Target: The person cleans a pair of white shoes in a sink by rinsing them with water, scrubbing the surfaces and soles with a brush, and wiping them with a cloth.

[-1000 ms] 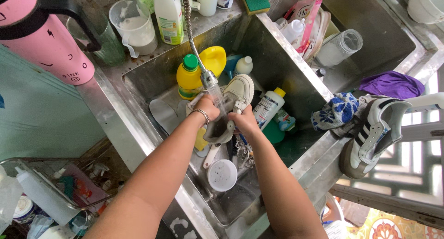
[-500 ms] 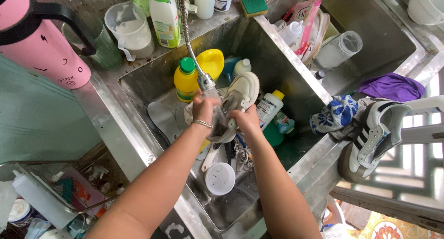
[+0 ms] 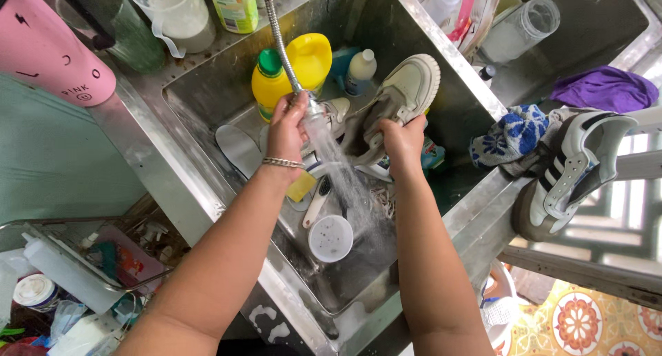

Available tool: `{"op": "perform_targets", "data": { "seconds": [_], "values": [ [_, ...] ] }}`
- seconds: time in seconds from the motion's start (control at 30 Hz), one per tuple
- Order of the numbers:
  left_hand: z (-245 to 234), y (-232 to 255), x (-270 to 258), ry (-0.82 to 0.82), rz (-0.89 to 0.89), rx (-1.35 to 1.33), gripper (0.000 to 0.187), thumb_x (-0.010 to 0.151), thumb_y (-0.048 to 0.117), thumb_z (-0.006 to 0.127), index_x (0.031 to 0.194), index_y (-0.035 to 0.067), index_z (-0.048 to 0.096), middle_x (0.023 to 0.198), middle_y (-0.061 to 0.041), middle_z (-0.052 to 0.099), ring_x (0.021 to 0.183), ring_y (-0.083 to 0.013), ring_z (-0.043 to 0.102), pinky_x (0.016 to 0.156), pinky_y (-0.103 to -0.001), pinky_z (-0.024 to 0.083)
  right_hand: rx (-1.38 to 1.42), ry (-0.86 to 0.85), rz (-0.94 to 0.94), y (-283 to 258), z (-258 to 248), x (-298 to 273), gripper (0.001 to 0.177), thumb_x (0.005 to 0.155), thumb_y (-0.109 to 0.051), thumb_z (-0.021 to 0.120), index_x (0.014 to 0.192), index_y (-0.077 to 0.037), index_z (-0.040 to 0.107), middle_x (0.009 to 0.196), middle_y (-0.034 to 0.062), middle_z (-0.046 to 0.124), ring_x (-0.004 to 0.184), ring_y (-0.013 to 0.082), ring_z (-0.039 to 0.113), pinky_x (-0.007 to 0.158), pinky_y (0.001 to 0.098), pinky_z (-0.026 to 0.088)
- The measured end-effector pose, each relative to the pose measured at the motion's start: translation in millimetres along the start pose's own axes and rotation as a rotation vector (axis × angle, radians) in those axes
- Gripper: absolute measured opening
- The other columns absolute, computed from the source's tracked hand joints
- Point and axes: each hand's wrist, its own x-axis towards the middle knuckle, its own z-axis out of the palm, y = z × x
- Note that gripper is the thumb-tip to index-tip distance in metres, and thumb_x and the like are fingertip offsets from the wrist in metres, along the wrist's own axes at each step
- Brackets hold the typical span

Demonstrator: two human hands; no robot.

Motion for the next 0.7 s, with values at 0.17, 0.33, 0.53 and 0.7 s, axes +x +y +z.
{"op": "perform_targets", "data": {
  "seconds": [0.17, 0.33, 0.53, 0.7],
  "values": [
    [-1.6, 12.9, -8.2, 0.093, 0.041, 0.112, 0.029, 0.095, 0.024, 0.074, 0.111, 0.013, 0.053, 0.095, 0.002, 0.061, 0.077, -0.0073, 0.056, 0.063, -0.025, 0.045, 0.179, -0.024, -0.017, -5.2, -7.9, -1.3, 0.064, 0.074, -0.007, 0.07, 0.133, -0.003, 0.043, 0.121, 0.0142, 0.065, 0.1, 0.024, 0.068, 0.078, 0.0364, 0.058],
    [-9.3, 12.8, -0.2, 0.088, 0.171, 0.058, 0.042, 0.087, 0.011, 0.079, 0.115, 0.009, 0.048, 0.102, -0.004, 0.063, 0.083, -0.0099, 0.064, 0.068, -0.026, 0.054, 0.157, 0.003, -0.003, -15.2, -13.5, -6.3, 0.065, 0.074, -0.005, 0.07, 0.134, -0.004, 0.045, 0.119, 0.014, 0.066, 0.097, 0.0242, 0.068, 0.074, 0.0348, 0.056],
    [-16.9, 20.5, -6.6, 0.109, 0.205, 0.061, 0.041, 0.083, 0.003, 0.079, 0.109, 0.008, 0.047, 0.102, -0.004, 0.062, 0.087, -0.0096, 0.064, 0.076, -0.027, 0.055, 0.143, 0.031, -0.038, -12.6, -15.8, -2.5, 0.066, 0.071, -0.002, 0.07, 0.132, -0.003, 0.045, 0.119, 0.0135, 0.065, 0.099, 0.0248, 0.066, 0.08, 0.0354, 0.055],
    [-24.7, 37.6, -19.4, 0.227, 0.336, 0.235, 0.041, 0.08, 0.002, 0.082, 0.101, 0.008, 0.047, 0.095, -0.001, 0.055, 0.082, -0.007, 0.055, 0.073, -0.026, 0.049, 0.165, 0.02, -0.052, -9.6, -17.0, -0.1, 0.063, 0.072, -0.001, 0.068, 0.132, -0.002, 0.047, 0.121, 0.0144, 0.065, 0.104, 0.0255, 0.066, 0.086, 0.0341, 0.055]
  ]
}}
